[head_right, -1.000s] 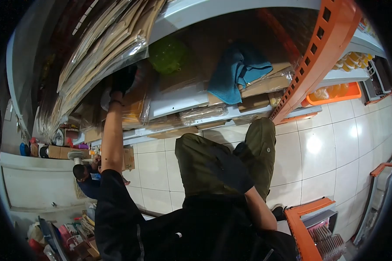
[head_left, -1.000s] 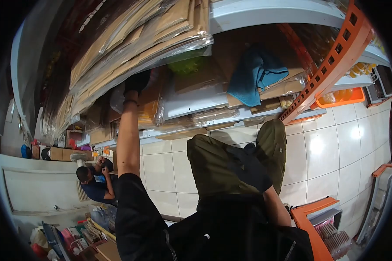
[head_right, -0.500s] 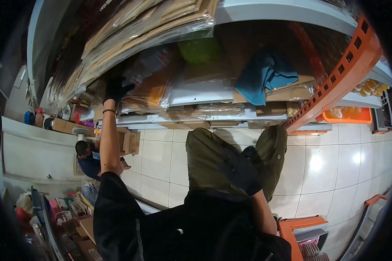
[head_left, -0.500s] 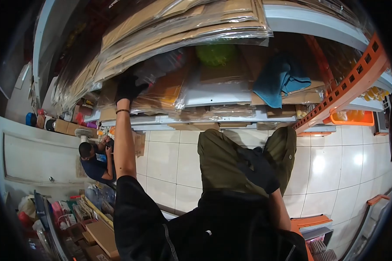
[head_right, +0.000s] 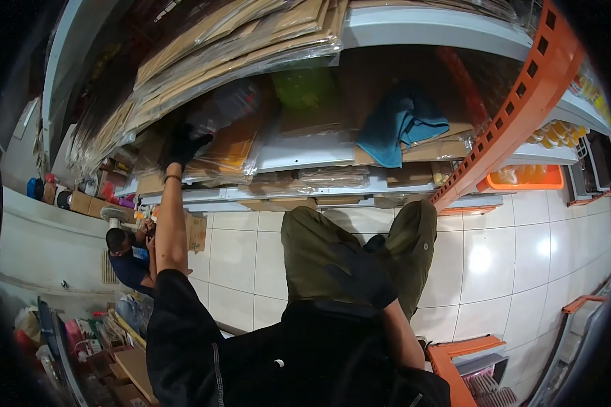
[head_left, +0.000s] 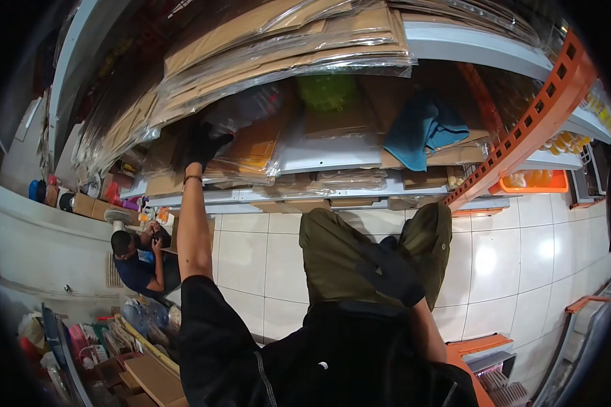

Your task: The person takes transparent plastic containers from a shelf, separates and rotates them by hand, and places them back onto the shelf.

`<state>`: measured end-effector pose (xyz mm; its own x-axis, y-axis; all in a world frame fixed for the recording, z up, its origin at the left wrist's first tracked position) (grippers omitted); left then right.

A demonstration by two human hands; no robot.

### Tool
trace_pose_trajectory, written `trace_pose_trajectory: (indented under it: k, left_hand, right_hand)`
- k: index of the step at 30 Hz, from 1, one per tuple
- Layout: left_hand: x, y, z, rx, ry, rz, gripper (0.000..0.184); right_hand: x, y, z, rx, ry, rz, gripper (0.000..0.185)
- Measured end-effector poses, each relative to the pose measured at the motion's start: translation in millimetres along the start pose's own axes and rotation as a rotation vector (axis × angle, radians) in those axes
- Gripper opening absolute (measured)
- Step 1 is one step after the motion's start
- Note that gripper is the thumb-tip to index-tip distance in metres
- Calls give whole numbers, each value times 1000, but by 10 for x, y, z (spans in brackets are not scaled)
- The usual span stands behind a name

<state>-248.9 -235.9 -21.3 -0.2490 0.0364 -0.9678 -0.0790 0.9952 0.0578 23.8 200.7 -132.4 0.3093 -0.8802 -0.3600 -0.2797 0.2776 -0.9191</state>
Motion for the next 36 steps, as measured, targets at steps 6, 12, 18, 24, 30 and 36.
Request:
trace_pose_trajectory:
  k: [6, 12, 18, 24, 30, 36]
  left_hand:
    - [-303, 501, 721, -77, 20, 626, 78]
    - [-228, 1804, 2028, 51, -1, 998, 87]
    - [-113, 2595, 2286, 84, -205, 1233, 97]
    - [15, 2734, 2280, 117, -183, 1151, 89]
    - [112, 2828, 2333, 137, -150, 1156, 62]
    - [354, 2813, 2326, -36, -225, 1322, 73]
  right_hand:
    - [-49, -59, -105, 31, 53, -160, 37]
    - [-251, -527, -453, -57, 211, -439, 33]
    - [-428, -618, -481, -49, 292, -308, 17]
    - [-527, -628, -346, -162, 375, -70, 15]
    - [-570, -569, -283, -254, 488, 18, 13]
    - [-679, -421, -230, -128, 633, -101, 11]
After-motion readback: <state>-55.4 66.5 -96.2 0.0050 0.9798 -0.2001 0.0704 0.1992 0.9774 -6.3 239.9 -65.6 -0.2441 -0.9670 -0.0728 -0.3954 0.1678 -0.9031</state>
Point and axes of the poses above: each hand's wrist, its own z-axis away from the middle knuckle, its own x-axis out of the palm, y = z × x, the point moved 6 cm from there along -z, towards the middle knuckle, and after that the axes turned 9 degrees about -z, right-handed, at the moved point
